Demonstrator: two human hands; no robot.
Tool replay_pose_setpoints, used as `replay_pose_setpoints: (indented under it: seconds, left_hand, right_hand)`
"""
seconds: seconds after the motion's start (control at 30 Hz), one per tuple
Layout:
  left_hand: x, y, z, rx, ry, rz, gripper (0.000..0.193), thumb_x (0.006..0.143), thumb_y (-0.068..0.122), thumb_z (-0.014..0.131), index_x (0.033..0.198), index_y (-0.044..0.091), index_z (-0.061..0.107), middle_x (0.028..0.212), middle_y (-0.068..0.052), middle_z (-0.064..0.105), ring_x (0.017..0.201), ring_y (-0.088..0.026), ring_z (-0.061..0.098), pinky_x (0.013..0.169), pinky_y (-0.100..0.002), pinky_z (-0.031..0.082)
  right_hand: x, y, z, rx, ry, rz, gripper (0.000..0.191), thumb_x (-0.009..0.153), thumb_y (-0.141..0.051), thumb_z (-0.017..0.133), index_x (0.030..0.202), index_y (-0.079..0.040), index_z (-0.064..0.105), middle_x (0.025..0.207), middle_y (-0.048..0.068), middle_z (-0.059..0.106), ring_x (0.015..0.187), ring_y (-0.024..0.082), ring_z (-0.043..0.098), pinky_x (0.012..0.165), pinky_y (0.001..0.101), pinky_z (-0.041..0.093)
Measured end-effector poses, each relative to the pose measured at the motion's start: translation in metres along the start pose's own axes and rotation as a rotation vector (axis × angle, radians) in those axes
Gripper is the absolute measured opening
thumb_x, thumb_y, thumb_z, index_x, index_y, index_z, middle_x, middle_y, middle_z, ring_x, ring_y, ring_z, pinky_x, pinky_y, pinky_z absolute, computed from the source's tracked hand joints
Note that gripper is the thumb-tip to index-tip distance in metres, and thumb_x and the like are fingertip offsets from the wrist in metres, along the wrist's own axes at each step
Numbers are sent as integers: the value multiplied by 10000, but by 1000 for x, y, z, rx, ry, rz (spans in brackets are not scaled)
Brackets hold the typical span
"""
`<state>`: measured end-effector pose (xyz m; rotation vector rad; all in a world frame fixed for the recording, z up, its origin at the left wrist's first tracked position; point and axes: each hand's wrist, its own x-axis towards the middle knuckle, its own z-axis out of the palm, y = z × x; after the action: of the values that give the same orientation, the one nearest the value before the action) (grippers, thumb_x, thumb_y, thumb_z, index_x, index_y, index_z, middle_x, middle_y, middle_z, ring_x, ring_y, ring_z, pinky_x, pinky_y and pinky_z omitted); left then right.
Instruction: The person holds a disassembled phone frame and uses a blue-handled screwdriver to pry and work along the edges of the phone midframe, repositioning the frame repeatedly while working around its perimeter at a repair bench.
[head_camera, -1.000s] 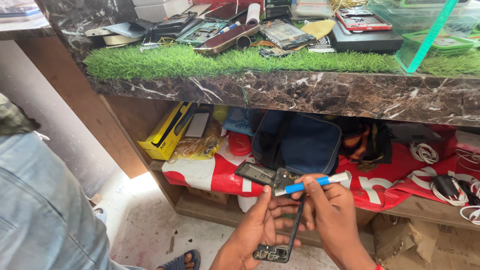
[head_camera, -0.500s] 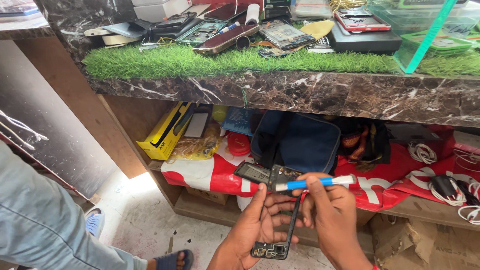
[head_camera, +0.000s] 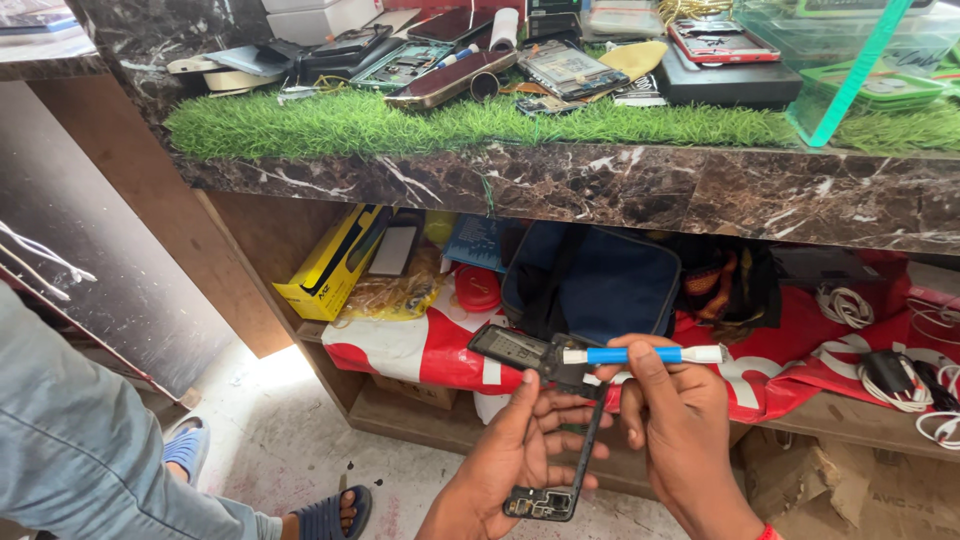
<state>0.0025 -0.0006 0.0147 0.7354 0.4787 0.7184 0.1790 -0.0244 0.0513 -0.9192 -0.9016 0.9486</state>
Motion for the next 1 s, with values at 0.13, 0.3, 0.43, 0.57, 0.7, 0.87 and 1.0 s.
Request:
replay_pose_setpoints:
  seconds: [0.13,0.3,0.43,0.57,0.7,0.87,1.0]
  left_hand:
    - [0,-2,2,32,0,2,788,981,687,340,1342,26,571,1241,-149,684,1018,-232,702,766,-390,624]
    - [-1,0,4,19,14,9,789,1001,675,350,1331,-6,573,1229,-161,684,1008,-236,703,753,-391,621]
    - [-2,3,3,29,44,26,770,997,665,354,1326,3,571,1232,-165,689,997,-237,706,745,-390,618]
    - [-1,2,4,6,30,17,790,993,676,337,1346,12,577,1232,-149,679,994,-232,700,747,-388,620]
    - [-2,2,3,31,2,47,784,1007,670,334,1359,12,575,1245,-157,679,1012,-235,699,750,-387,614]
    - [-2,3,5,50,25,27,773,993,671,327,1358,38,581,1241,-139,675,1005,-226,695,750,-387,621]
    - [-3,3,6,63,47,32,777,999,667,327,1348,22,583,1234,-148,680,1002,-227,702,744,-377,624]
  right_hand:
    - [0,-2,1,-135,61,-34,260,1007,-180,577,1057,41,704,836,120,736,409,51,424,363,213,303]
    - [-3,-2,2,-47,16,-2,268,1007,-174,587,1058,59,709,847,119,740,418,52,437,372,216,322]
    - [-2,-3,1,-182,46,-135,251,1019,-166,584,1076,51,697,833,115,737,437,39,434,383,205,318]
    - [-3,-3,2,-183,-10,-79,237,990,-152,592,1073,35,710,816,76,740,424,37,455,374,207,337]
    - [-8,-3,5,-306,70,-177,212,1027,-131,613,1073,41,729,641,68,615,446,35,452,381,216,336]
    - [-11,-4,10,-346,52,-153,186,970,-118,627,1057,14,724,748,43,736,452,27,504,373,205,372]
    - [-14,-5,10,-290,76,-230,183,998,-126,627,1083,2,725,738,39,708,467,19,494,388,193,373]
